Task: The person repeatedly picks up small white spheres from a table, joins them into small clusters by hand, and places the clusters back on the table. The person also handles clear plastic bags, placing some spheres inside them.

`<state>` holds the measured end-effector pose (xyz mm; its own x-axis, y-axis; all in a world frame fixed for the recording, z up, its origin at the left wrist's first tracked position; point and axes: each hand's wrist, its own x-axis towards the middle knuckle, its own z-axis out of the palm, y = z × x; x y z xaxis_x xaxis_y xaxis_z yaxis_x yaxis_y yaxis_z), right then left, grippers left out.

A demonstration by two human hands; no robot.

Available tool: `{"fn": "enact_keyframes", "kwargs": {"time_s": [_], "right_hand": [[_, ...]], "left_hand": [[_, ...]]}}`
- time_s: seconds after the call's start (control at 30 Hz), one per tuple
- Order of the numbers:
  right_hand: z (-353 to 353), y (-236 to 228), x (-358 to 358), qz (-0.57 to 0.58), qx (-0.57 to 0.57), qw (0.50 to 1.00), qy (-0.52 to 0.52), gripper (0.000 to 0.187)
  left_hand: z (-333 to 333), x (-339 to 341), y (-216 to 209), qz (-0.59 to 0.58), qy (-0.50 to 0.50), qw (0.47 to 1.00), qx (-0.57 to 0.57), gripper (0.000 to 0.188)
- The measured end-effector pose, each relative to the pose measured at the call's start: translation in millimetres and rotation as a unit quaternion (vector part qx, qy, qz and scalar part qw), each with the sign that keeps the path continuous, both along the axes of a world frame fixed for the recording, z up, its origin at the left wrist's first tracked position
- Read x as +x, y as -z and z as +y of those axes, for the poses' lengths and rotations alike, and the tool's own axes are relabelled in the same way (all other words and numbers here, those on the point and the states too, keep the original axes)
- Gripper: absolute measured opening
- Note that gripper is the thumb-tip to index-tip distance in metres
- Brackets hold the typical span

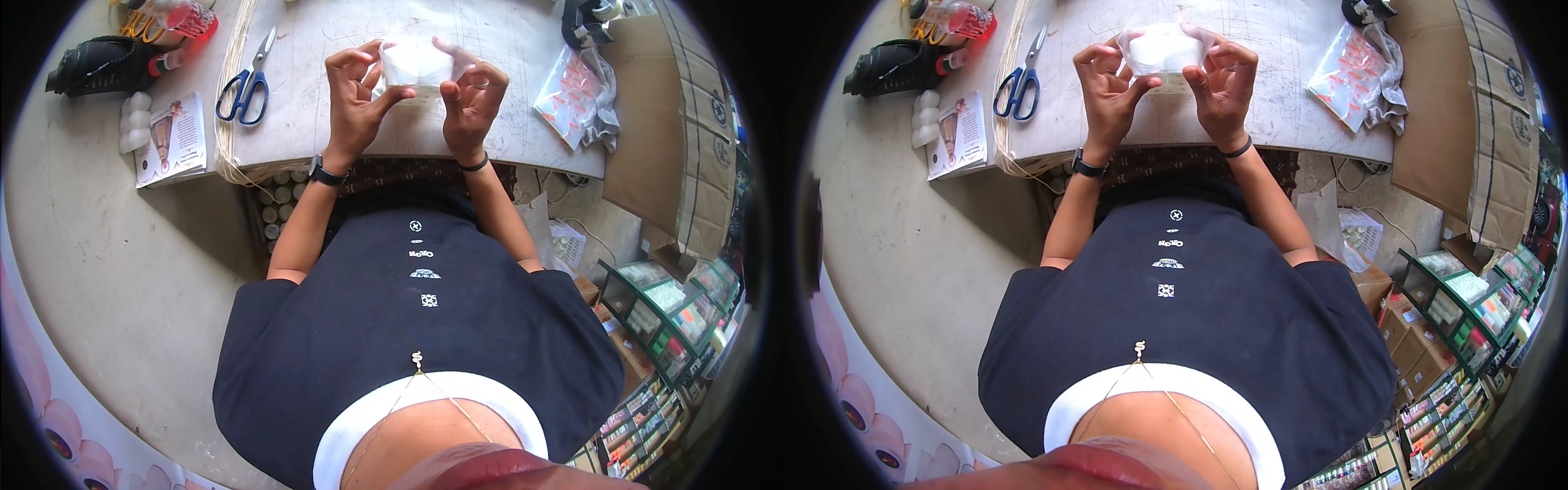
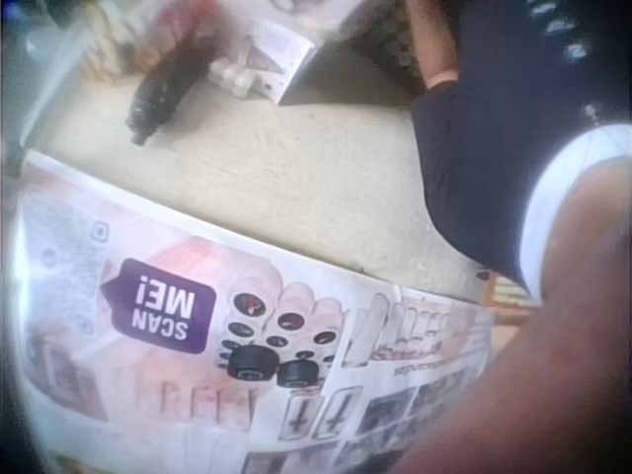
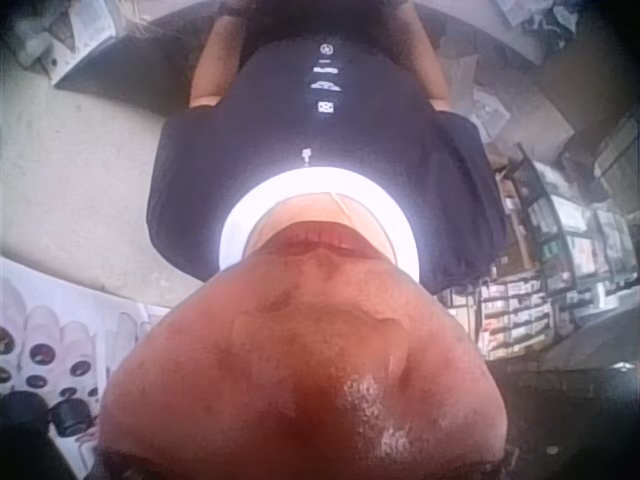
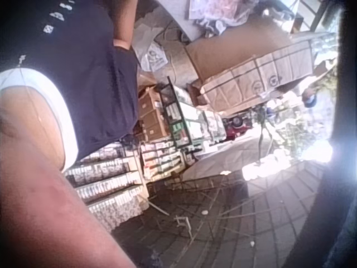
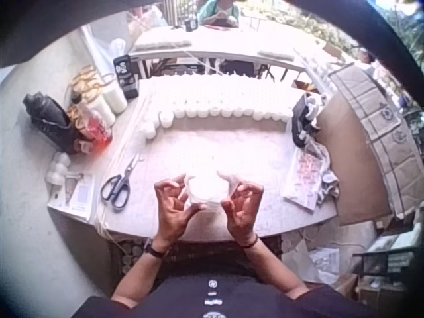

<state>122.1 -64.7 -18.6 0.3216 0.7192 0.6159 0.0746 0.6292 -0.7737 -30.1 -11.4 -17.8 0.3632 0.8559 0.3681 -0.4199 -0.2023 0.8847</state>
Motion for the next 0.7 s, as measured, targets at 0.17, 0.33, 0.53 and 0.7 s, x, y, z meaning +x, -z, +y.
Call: {"fn": "enact_keyframes", "kwargs": {"time_s": [0.17,0.33,0.53,0.7], "right_hand": [[-1.6,-4.5,-0.4,-0.002,0.003,1.000,-0.020,0.037],[-4.0,-21.3,11.7,-0.065,-0.013,0.997,-0.045,0.023],[-4.9,-39.5,17.1,-0.080,-0.072,0.992,-0.072,0.021],[-7.1,-45.4,13.0,-0.023,-0.113,0.991,-0.060,0.017]], "left_hand": [[1.4,-1.5,-1.8,0.019,-0.003,0.999,0.029,0.053],[9.0,-11.5,-15.9,0.093,0.020,0.990,0.108,0.042],[18.4,-18.9,-32.4,0.111,0.054,0.989,0.086,0.025],[15.7,-15.0,-44.3,0.104,0.018,0.993,0.051,0.016]]}}
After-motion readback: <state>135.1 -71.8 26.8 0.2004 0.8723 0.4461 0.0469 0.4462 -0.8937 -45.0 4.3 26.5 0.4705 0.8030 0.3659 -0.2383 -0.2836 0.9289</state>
